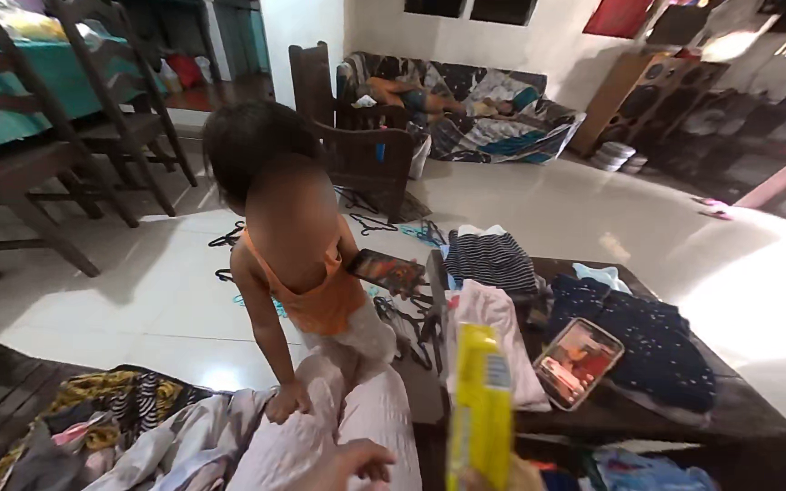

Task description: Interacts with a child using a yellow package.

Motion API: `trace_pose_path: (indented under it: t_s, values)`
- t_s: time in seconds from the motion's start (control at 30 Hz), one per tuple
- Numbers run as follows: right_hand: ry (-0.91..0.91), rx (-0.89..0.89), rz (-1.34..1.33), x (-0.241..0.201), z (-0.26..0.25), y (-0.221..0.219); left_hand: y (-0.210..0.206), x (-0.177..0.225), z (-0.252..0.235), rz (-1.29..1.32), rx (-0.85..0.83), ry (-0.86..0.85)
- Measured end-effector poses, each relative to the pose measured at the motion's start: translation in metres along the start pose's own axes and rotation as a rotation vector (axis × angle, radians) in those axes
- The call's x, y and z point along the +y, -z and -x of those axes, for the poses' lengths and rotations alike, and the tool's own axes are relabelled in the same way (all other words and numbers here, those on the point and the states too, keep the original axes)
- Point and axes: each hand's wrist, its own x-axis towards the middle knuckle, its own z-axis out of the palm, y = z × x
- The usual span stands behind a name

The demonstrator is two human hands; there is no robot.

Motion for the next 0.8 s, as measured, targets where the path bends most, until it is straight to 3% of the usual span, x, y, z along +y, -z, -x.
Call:
trace_pose_path:
  t_s: [0.1, 0.2, 0.4, 0.6, 0.8]
  values:
    - [0.065, -0.049, 0.004, -0.017, -0.013, -0.060, -0.010, 0.000, -0.012, 0.060, 0.013, -0.133]
    - [0.077, -0.026, 0.037, -0.029, -0.012, -0.086, -0.004, -0.002, -0.009, 0.112, 0.083, -0.108]
    - [-0.026, -0.180, 0.070, -0.040, -0.009, -0.113, 0.016, -0.024, 0.019, 0.297, 0.034, 0.004]
    - [-0.105, -0.218, -0.039, -0.051, -0.009, -0.136, 0.034, -0.021, 0.037, 0.442, 0.195, 0.164]
    - [-0.227, -0.362, -0.149, -0.043, -0.016, -0.142, 0.054, -0.028, 0.042, 0.508, 0.224, 0.214]
